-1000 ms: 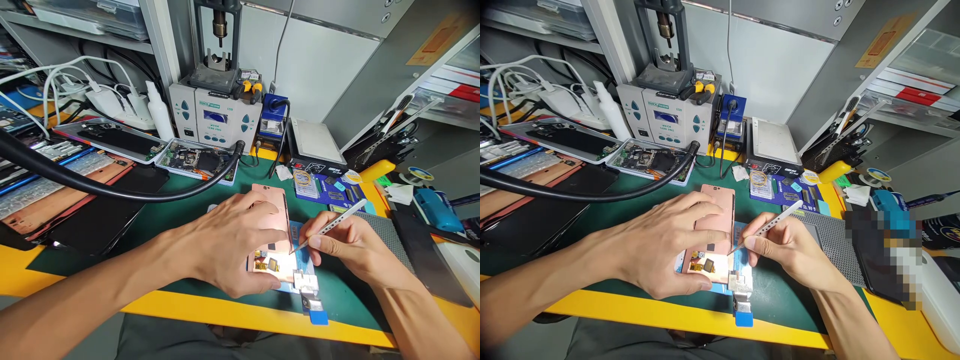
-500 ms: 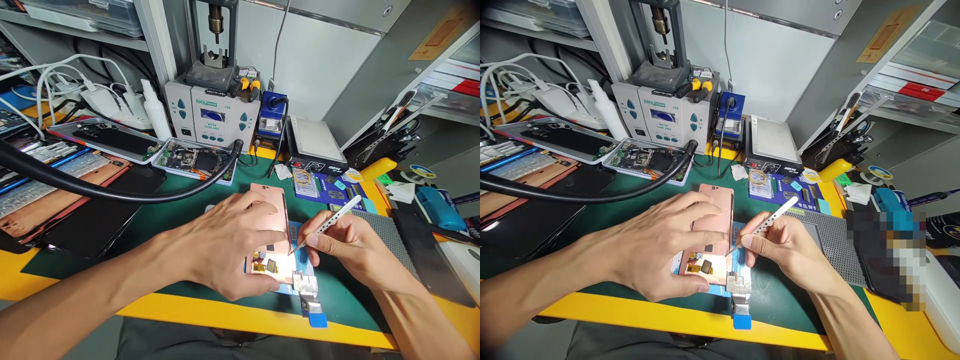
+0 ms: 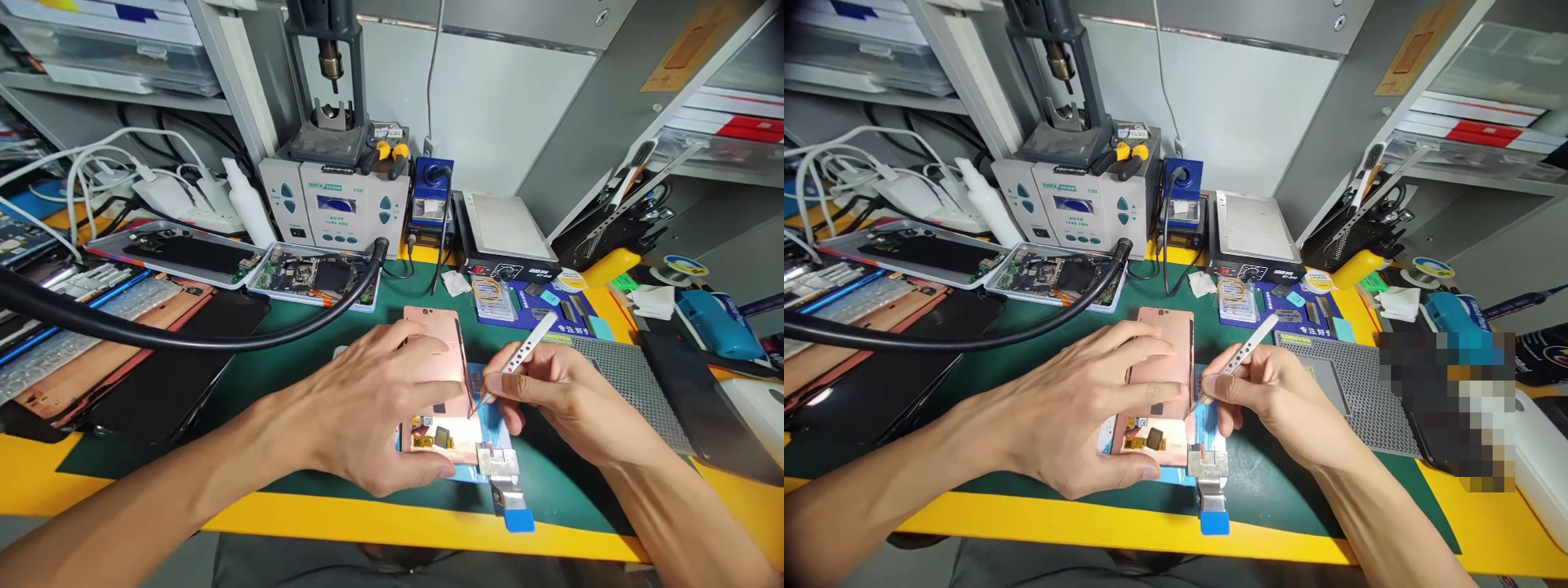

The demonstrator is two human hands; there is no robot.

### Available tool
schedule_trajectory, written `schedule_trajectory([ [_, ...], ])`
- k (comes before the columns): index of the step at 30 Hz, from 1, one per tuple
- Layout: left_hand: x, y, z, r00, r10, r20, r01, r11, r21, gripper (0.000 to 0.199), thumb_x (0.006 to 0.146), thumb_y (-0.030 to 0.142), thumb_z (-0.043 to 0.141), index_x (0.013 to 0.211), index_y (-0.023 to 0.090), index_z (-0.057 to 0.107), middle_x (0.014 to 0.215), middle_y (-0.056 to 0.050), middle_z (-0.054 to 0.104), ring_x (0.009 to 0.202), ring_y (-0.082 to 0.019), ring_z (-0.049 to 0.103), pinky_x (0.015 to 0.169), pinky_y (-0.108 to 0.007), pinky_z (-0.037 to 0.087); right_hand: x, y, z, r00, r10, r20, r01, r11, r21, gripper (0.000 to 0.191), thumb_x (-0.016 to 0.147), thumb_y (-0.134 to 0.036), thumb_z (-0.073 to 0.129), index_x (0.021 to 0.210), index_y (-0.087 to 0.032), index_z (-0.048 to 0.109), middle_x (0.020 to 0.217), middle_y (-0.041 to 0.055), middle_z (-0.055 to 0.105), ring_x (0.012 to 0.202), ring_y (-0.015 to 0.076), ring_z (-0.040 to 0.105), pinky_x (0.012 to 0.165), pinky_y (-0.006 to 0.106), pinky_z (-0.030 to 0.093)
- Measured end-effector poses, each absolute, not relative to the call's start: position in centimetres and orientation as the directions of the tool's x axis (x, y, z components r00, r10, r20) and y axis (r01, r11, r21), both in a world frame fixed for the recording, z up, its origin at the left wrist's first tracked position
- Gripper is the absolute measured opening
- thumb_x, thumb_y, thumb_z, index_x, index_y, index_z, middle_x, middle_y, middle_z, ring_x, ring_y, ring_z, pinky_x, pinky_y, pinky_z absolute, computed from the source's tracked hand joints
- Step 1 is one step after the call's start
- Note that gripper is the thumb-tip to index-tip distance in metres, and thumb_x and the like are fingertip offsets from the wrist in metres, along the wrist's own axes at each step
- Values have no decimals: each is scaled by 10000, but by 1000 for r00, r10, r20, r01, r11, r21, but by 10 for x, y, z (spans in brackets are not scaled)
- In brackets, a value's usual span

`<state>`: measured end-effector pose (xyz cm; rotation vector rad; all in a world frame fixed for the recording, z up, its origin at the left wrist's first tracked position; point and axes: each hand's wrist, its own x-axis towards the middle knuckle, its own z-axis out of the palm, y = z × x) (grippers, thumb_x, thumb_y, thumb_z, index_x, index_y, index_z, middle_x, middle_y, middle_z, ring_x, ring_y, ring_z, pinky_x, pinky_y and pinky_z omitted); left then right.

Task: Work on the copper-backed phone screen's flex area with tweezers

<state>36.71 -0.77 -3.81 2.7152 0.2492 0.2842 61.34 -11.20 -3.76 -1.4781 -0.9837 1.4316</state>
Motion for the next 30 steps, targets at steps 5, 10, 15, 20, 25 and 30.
schedule_trajectory([
  [5, 369, -10, -35, 967, 198, 158, 120, -908, 402, 364, 934, 540, 688, 1210, 304, 698, 1225, -52, 601, 1213, -308, 521, 1128, -526, 444, 610, -112, -33, 39, 937, -347, -37, -346, -938, 257, 784, -393, 882, 739, -176, 753, 594, -4, 661, 494, 137, 582, 525, 276, 456],
  [10, 369, -11, -35, 966, 203, 159, 127, -911, 393, 411, 943, 548, 684, 1302, 348, 685, 1318, -89, 590, 1305, -356, 482, 1162, -607, 436, 611, -113, -34, 21, 947, -320, -33, -319, -947, 137, 796, -284, 801, 724, -189, 732, 560, -20, 663, 480, 139, 596, 542, 274, 453],
  [15, 368, -11, -33, 971, 196, 139, 127, -910, 394, 429, 918, 528, 719, 1302, 339, 692, 1464, -105, 523, 1416, -350, 414, 1222, -592, 404, 614, -112, -36, -10, 952, -306, -13, -306, -952, 73, 791, -228, 764, 740, -191, 728, 530, -26, 674, 487, 143, 606, 550, 266, 438],
  [20, 366, -11, -35, 968, 217, 124, 152, -905, 398, 454, 903, 526, 734, 1324, 361, 687, 1507, -105, 504, 1482, -382, 372, 1202, -645, 419, 613, -114, -35, 1, 955, -298, 13, -298, -955, 95, 812, -233, 753, 735, -185, 725, 517, -20, 674, 491, 146, 599, 549, 272, 421],
  [25, 367, -12, -37, 967, 227, 119, 161, -898, 409, 482, 890, 498, 759, 1354, 390, 679, 1506, -112, 514, 1501, -411, 373, 1152, -695, 454, 612, -114, -31, -12, 952, -304, 13, -304, -953, 112, 800, -243, 750, 717, -188, 698, 510, -28, 652, 488, 149, 581, 553, 283, 434],
  [30, 367, -13, -35, 965, 232, 126, 166, -905, 392, 480, 872, 459, 788, 1336, 381, 692, 1505, -114, 522, 1494, -410, 388, 1144, -683, 466, 615, -114, -31, -35, 950, -311, 16, -311, -950, 112, 835, -230, 745, 746, -166, 724, 536, -17, 663, 517, 146, 584, 573, 288, 440],
])
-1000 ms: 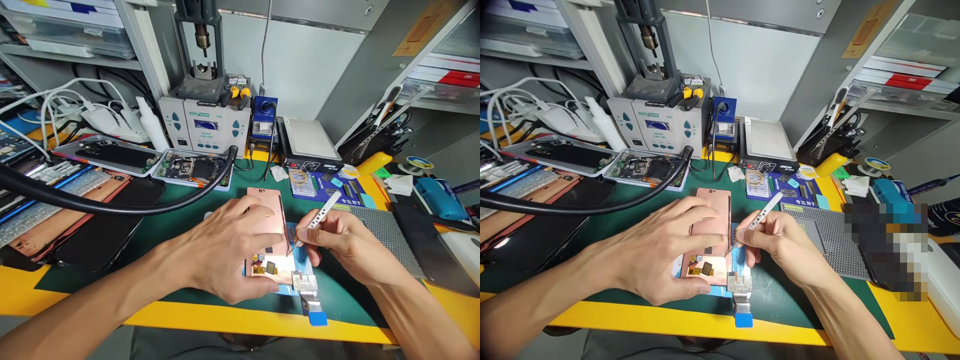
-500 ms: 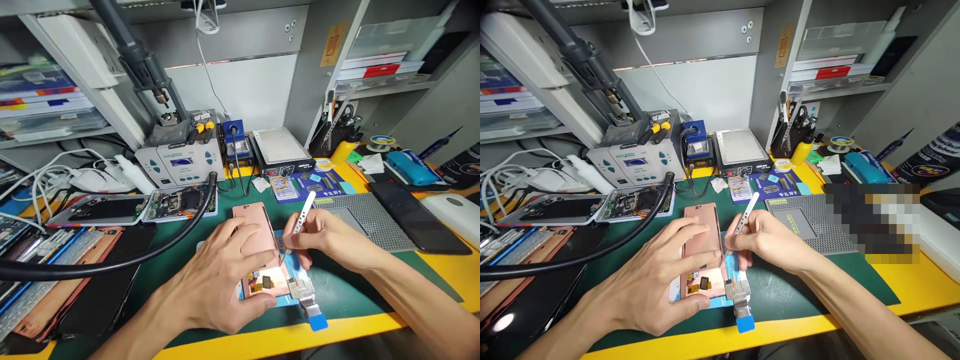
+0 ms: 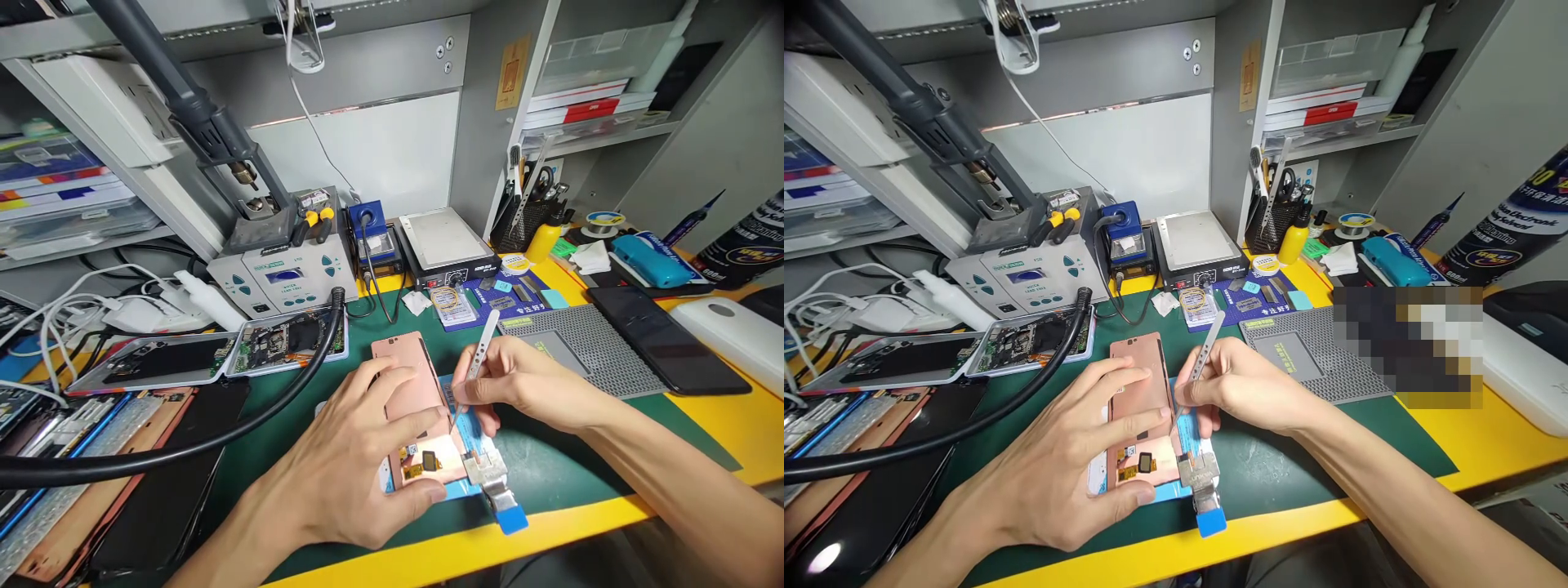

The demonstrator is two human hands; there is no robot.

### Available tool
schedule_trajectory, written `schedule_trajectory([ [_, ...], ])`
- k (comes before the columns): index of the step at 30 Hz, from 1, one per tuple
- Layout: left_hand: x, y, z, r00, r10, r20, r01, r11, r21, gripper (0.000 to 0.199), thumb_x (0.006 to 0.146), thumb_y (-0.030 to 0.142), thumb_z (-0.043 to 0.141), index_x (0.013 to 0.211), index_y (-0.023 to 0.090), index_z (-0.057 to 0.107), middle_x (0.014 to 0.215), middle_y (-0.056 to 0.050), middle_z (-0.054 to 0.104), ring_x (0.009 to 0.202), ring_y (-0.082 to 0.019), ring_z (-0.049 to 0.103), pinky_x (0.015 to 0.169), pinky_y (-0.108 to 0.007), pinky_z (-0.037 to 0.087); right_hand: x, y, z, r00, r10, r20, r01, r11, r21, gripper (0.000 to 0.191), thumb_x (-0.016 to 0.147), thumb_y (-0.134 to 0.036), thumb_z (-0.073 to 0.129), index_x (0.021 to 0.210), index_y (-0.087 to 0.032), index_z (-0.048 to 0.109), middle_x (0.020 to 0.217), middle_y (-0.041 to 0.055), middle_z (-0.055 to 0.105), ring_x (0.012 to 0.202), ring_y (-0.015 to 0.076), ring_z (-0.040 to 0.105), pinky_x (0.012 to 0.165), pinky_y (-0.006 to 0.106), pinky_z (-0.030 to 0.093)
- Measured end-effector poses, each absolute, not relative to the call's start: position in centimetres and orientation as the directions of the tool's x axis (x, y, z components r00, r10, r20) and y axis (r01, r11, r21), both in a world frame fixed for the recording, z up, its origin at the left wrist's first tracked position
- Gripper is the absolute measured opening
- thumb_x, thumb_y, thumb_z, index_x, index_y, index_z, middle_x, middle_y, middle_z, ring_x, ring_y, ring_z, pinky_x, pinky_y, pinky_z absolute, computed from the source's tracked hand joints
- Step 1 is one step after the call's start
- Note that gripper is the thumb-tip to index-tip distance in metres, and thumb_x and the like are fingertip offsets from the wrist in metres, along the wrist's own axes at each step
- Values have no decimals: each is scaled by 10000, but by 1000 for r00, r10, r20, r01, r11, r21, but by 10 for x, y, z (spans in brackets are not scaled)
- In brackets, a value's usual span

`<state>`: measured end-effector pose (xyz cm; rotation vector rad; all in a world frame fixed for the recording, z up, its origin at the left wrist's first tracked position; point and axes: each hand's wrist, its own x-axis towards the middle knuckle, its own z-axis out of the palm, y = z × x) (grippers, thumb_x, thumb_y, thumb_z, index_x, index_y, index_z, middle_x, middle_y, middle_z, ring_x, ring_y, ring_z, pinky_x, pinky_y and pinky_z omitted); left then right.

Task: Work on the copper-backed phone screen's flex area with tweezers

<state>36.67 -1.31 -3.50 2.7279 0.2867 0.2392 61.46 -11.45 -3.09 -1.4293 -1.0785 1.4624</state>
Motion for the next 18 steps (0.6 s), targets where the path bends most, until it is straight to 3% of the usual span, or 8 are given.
schedule_trajectory([
  [7, 369, -13, -34, 965, 239, 107, 180, -902, 392, 477, 854, 470, 798, 1312, 374, 702, 1508, -111, 513, 1490, -408, 391, 1146, -676, 467, 616, -114, -34, -57, 949, -309, -10, -310, -951, 126, 849, -253, 769, 764, -171, 723, 529, -16, 685, 507, 137, 594, 540, 272, 393],
  [13, 369, -12, -36, 965, 231, 127, 165, -904, 393, 497, 863, 474, 802, 1334, 372, 684, 1500, -106, 514, 1501, -398, 375, 1164, -668, 456, 617, -117, -33, -29, 955, -296, -29, -297, -955, 112, 841, -270, 788, 811, -185, 721, 619, -6, 733, 562, 157, 652, 570, 278, 482],
  [18, 367, -13, -37, 966, 230, 122, 165, -904, 394, 495, 866, 475, 796, 1334, 370, 677, 1512, -114, 500, 1525, -388, 357, 1182, -647, 447, 619, -119, -32, -41, 958, -283, 4, -284, -959, 132, 829, -279, 822, 804, -176, 742, 630, -12, 695, 565, 157, 645, 531, 272, 448],
])
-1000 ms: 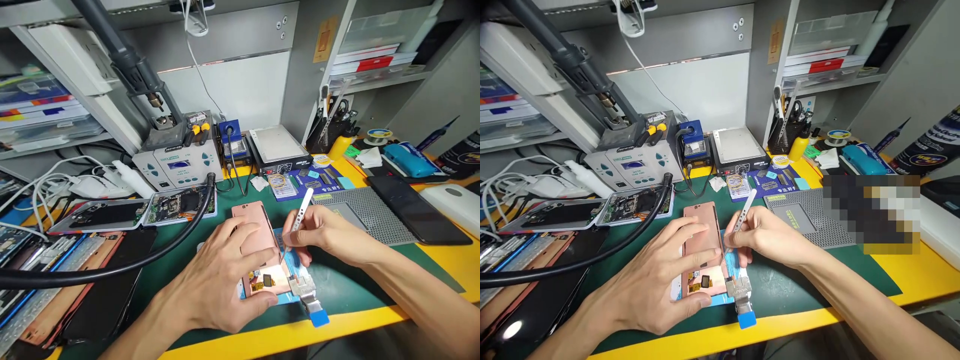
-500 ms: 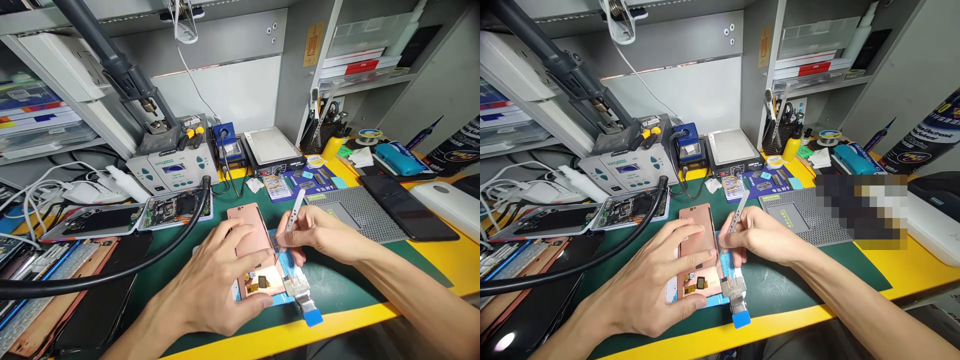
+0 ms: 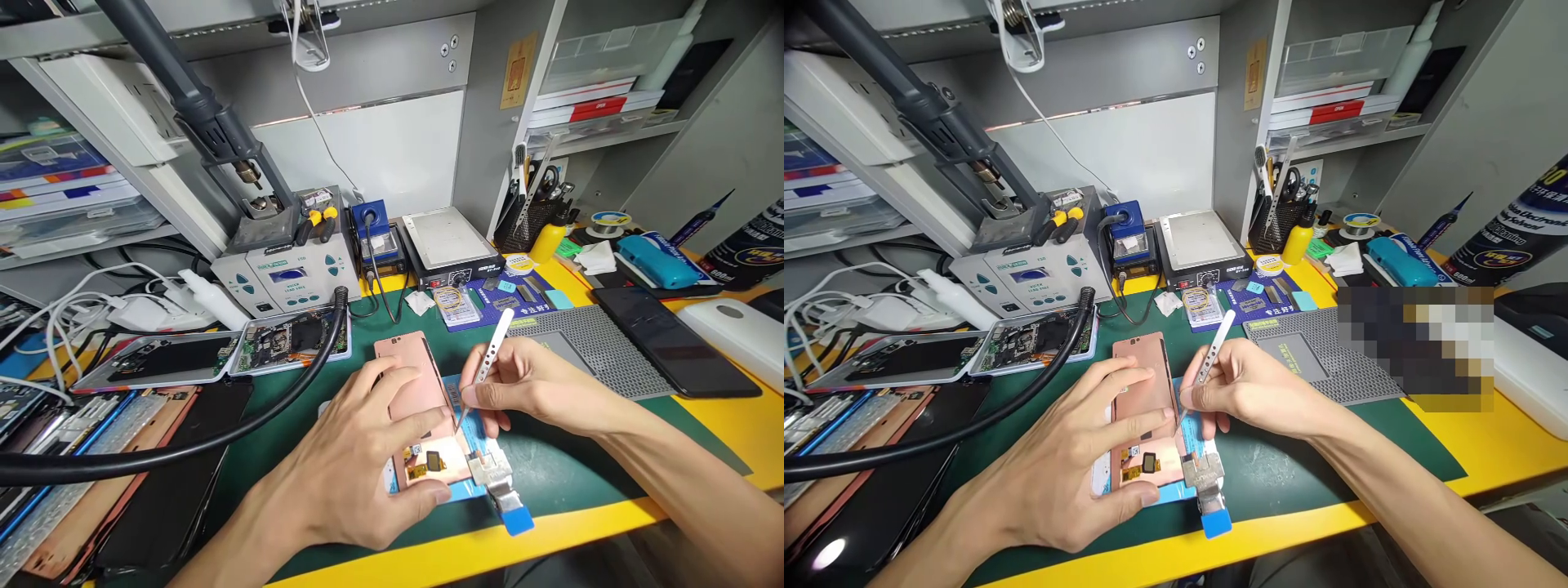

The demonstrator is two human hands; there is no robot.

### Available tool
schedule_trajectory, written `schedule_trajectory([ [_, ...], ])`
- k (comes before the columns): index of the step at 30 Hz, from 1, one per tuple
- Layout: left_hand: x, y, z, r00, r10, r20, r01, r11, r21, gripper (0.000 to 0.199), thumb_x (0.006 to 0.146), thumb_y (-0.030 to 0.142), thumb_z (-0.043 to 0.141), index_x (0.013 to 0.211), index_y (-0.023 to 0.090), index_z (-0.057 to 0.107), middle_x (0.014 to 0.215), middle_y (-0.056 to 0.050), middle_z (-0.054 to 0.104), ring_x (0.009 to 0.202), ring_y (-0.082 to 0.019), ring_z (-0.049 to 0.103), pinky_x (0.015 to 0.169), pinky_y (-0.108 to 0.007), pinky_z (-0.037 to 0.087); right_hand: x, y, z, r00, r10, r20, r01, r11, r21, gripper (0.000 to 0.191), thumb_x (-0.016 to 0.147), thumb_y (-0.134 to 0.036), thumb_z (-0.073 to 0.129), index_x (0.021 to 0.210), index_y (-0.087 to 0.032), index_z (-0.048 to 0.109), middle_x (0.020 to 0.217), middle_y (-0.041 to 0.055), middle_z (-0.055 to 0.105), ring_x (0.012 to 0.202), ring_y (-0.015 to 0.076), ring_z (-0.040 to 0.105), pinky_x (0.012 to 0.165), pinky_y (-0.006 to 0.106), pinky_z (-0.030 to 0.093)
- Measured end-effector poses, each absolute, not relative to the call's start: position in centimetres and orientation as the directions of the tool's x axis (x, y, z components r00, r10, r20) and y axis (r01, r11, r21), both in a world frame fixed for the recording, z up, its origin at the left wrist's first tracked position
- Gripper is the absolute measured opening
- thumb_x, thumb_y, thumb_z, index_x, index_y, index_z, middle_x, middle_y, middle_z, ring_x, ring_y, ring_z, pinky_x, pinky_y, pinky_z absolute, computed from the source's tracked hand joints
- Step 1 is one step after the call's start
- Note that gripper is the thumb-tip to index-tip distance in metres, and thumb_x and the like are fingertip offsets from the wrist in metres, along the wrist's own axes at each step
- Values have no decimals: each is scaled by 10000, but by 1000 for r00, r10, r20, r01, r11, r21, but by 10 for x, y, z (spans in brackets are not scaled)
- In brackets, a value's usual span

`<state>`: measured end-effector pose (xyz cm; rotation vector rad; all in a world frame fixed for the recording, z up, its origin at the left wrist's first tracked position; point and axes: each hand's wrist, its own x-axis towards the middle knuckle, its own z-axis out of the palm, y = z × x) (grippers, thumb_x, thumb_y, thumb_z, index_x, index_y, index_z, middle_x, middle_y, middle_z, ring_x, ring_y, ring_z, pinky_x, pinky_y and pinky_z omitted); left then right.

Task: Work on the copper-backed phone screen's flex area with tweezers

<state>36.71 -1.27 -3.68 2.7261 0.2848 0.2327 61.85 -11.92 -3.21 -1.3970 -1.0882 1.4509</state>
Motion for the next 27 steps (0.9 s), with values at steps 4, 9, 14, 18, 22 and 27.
schedule_trajectory([
  [4, 367, -12, -37, 964, 225, 140, 157, -910, 383, 486, 858, 475, 792, 1314, 336, 700, 1472, -129, 525, 1492, -386, 391, 1197, -625, 440, 620, -119, -36, -56, 957, -286, 2, -286, -958, 140, 813, -269, 846, 803, -186, 735, 646, -18, 694, 562, 158, 644, 520, 275, 428],
  [9, 367, -13, -39, 964, 227, 137, 160, -911, 379, 495, 866, 469, 782, 1337, 346, 689, 1492, -141, 512, 1503, -403, 381, 1148, -660, 475, 621, -118, -39, -54, 957, -286, -8, -287, -958, 129, 868, -285, 812, 823, -187, 742, 631, -12, 693, 563, 164, 646, 527, 286, 414],
  [14, 368, -12, -37, 961, 231, 152, 159, -912, 379, 510, 852, 501, 784, 1331, 351, 699, 1457, -139, 547, 1483, -425, 406, 1089, -691, 518, 621, -120, -40, -52, 955, -292, -6, -293, -956, 157, 894, -307, 801, 820, -180, 747, 629, -2, 699, 559, 165, 645, 532, 293, 403],
  [18, 368, -13, -37, 961, 236, 147, 166, -911, 377, 509, 851, 498, 783, 1331, 347, 705, 1454, -147, 553, 1474, -428, 419, 1084, -695, 522, 621, -119, -42, -50, 953, -298, -13, -299, -954, 157, 883, -309, 818, 828, -177, 753, 624, 0, 705, 548, 161, 637, 528, 290, 403],
  [22, 367, -13, -38, 961, 233, 146, 164, -912, 377, 514, 855, 491, 781, 1343, 350, 702, 1479, -150, 535, 1490, -427, 402, 1098, -696, 510, 621, -118, -43, -44, 952, -304, -29, -305, -952, 156, 856, -294, 840, 812, -174, 752, 599, -8, 700, 532, 152, 627, 518, 280, 400],
  [27, 368, -13, -37, 960, 241, 140, 171, -907, 385, 512, 845, 485, 791, 1332, 352, 709, 1445, -149, 549, 1479, -435, 410, 1100, -714, 502, 618, -117, -39, -38, 951, -307, -46, -309, -950, 170, 839, -298, 855, 806, -168, 750, 582, -12, 693, 538, 152, 637, 523, 271, 410],
])
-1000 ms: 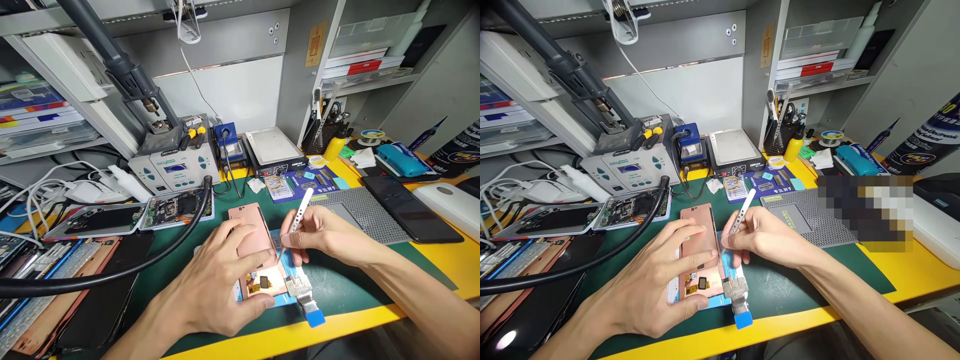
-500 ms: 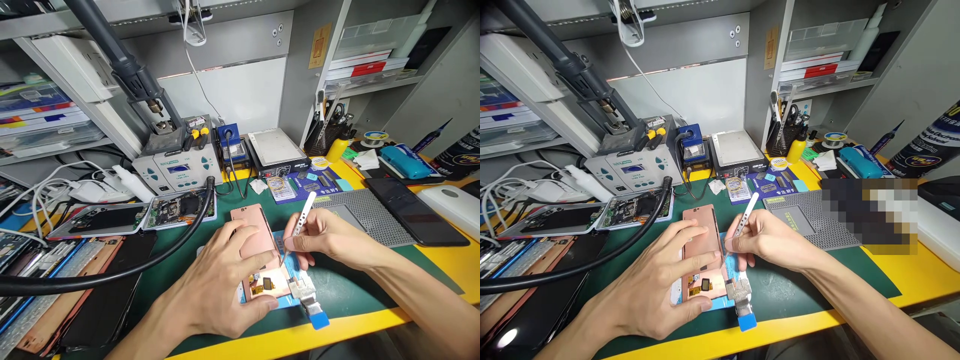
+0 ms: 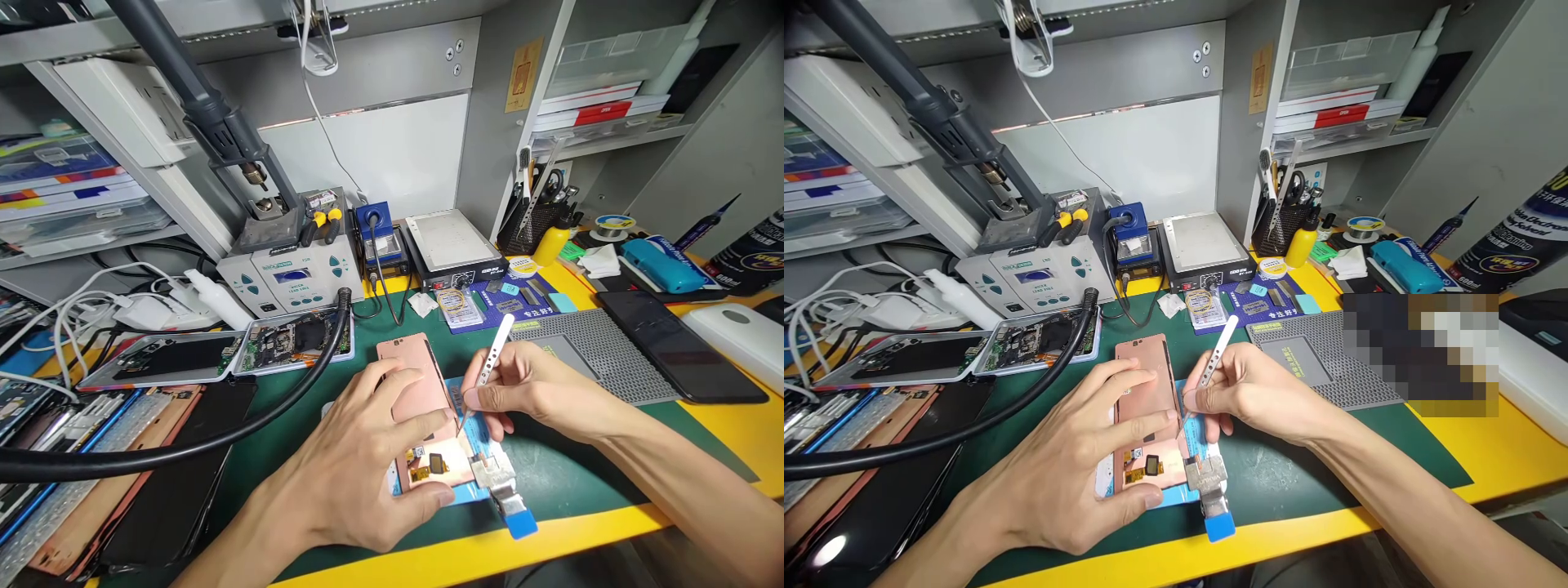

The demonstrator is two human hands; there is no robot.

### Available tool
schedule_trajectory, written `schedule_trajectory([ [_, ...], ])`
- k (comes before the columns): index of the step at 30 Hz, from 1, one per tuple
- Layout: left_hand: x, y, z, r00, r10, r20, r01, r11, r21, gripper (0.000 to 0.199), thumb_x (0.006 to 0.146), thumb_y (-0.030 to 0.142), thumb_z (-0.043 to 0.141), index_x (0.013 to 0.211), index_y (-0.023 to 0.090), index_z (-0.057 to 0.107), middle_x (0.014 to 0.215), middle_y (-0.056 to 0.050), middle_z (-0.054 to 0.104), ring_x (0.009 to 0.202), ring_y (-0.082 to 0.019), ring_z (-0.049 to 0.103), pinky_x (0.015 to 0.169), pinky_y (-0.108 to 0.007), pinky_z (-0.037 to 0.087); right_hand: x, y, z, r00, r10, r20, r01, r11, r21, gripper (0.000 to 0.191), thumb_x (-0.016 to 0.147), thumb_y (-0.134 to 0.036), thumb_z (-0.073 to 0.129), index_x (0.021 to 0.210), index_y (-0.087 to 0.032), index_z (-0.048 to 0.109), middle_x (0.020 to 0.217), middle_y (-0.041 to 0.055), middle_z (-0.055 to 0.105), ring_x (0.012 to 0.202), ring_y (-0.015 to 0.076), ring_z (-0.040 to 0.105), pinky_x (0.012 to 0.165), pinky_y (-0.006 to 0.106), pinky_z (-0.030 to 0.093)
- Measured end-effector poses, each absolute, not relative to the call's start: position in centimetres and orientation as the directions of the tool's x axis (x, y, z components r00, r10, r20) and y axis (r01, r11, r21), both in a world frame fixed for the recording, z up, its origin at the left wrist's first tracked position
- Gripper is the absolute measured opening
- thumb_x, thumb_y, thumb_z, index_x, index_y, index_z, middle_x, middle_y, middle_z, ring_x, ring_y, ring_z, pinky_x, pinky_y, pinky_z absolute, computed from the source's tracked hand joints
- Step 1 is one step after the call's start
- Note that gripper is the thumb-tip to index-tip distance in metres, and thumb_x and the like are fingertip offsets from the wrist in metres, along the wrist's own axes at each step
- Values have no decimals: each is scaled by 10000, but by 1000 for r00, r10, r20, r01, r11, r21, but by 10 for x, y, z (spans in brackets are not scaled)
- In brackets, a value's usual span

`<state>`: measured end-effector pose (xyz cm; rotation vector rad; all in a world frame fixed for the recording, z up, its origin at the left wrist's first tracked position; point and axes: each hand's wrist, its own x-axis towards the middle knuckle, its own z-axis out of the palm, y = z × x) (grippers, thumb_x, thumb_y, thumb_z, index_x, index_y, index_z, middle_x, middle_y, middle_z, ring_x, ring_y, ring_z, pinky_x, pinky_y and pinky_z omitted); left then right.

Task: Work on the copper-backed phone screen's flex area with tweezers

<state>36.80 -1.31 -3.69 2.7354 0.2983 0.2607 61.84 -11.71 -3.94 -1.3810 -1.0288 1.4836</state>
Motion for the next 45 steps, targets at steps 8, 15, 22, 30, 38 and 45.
schedule_trajectory([
  [8, 367, -13, -36, 960, 237, 152, 160, -903, 398, 496, 848, 467, 799, 1321, 348, 706, 1439, -142, 550, 1485, -419, 405, 1121, -688, 492, 618, -117, -40, -31, 951, -306, -59, -308, -950, 174, 849, -300, 851, 805, -166, 750, 563, -5, 702, 520, 149, 618, 515, 277, 381],
  [15, 368, -13, -35, 962, 249, 114, 182, -892, 413, 502, 855, 471, 800, 1334, 371, 688, 1489, -123, 515, 1513, -403, 371, 1144, -675, 468, 621, -119, -43, -43, 956, -289, -49, -291, -956, 168, 866, -311, 846, 829, -170, 761, 577, -3, 713, 526, 145, 608, 519, 284, 353],
  [22, 368, -14, -35, 960, 255, 119, 189, -897, 401, 527, 847, 501, 798, 1346, 375, 688, 1478, -127, 520, 1471, -421, 405, 1133, -685, 461, 622, -122, -38, -56, 962, -267, -33, -269, -962, 194, 842, -334, 889, 859, -182, 770, 629, 3, 740, 583, 167, 656, 549, 280, 388],
  [30, 369, -12, -36, 958, 262, 118, 188, -883, 431, 476, 852, 549, 765, 1293, 382, 698, 1348, -89, 574, 1390, -399, 452, 1140, -652, 460, 601, -159, -44, 144, 963, -228, -13, -229, -973, 299, 933, -479, 808, 793, -215, 786, 717, 30, 757, 654, 184, 672, 647, 312, 504],
  [38, 368, -13, -38, 951, 281, 129, 191, -862, 469, 488, 856, 576, 751, 1301, 382, 698, 1406, -86, 555, 1419, -393, 442, 1122, -658, 482, 594, -201, -69, 636, 746, -199, -92, -182, -979, 391, 777, -526, 932, 1006, -222, 843, 658, 23, 719, 632, 200, 610, 581, 322, 487],
  [45, 367, -16, -35, 953, 272, 132, 180, -862, 473, 442, 874, 500, 729, 1285, 342, 698, 1431, -90, 554, 1427, -366, 446, 1170, -612, 453, 567, -216, -46, 658, 708, -255, -286, -79, -955, 460, 812, -585, 869, 1080, -211, 869, 746, 67, 740, 696, 250, 673, 611, 359, 537],
])
